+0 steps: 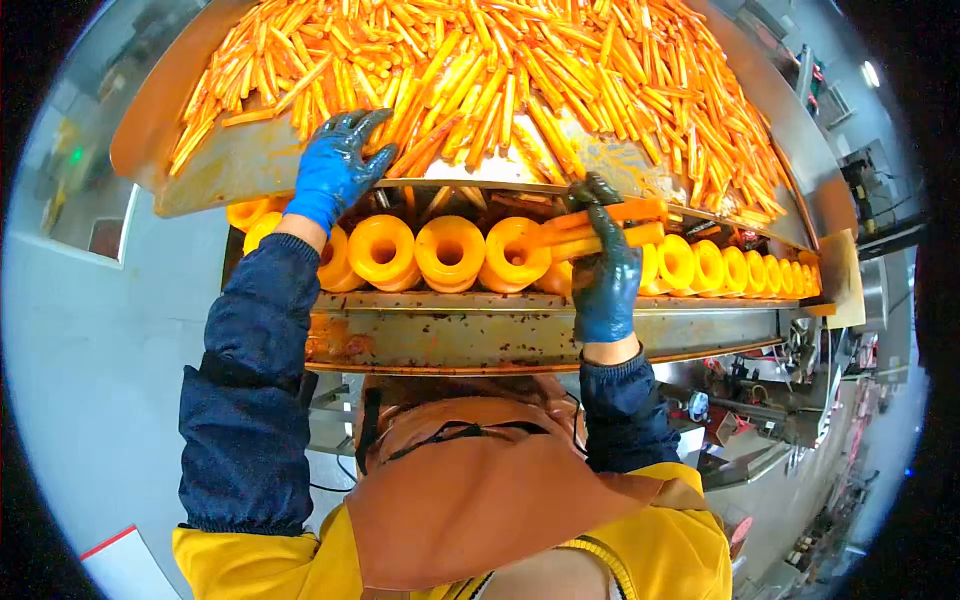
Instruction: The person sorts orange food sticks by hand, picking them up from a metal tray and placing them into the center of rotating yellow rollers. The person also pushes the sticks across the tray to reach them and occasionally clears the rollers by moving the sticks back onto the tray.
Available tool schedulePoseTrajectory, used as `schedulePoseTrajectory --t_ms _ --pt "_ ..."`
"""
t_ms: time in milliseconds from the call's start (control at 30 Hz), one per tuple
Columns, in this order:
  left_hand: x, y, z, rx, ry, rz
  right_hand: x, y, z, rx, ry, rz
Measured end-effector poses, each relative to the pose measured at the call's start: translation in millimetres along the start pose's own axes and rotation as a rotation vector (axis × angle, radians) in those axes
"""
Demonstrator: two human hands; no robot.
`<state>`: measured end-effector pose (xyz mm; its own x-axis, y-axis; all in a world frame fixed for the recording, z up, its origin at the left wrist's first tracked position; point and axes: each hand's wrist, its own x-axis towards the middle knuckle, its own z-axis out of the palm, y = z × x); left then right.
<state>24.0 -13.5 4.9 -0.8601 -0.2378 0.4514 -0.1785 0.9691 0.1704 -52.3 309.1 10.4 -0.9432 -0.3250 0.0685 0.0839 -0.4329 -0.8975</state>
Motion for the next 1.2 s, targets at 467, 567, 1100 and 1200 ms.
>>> schedulePoseTrajectory --t_ms 467,567,1100,1200 --pt "0.4 -0.1 1.2 0.005 -0.013 -0.008 1.9 15.0 -12.6 -0.044 -0.107 0.270" --pt "1.0 0.3 1.1 0.007 -0.005 0.003 5.0 11.1 -17.8 -0.199 -0.132 0.173" --pt "0.2 -1.0 3.1 0.024 0.019 0.026 -25.6 17.6 -28.2 -1.228 -0.432 -0.290" --pt "1.5 -0.6 2.7 0.011 0.020 0.022 -15.0 8.8 -54.1 -1.007 -0.294 -0.181"
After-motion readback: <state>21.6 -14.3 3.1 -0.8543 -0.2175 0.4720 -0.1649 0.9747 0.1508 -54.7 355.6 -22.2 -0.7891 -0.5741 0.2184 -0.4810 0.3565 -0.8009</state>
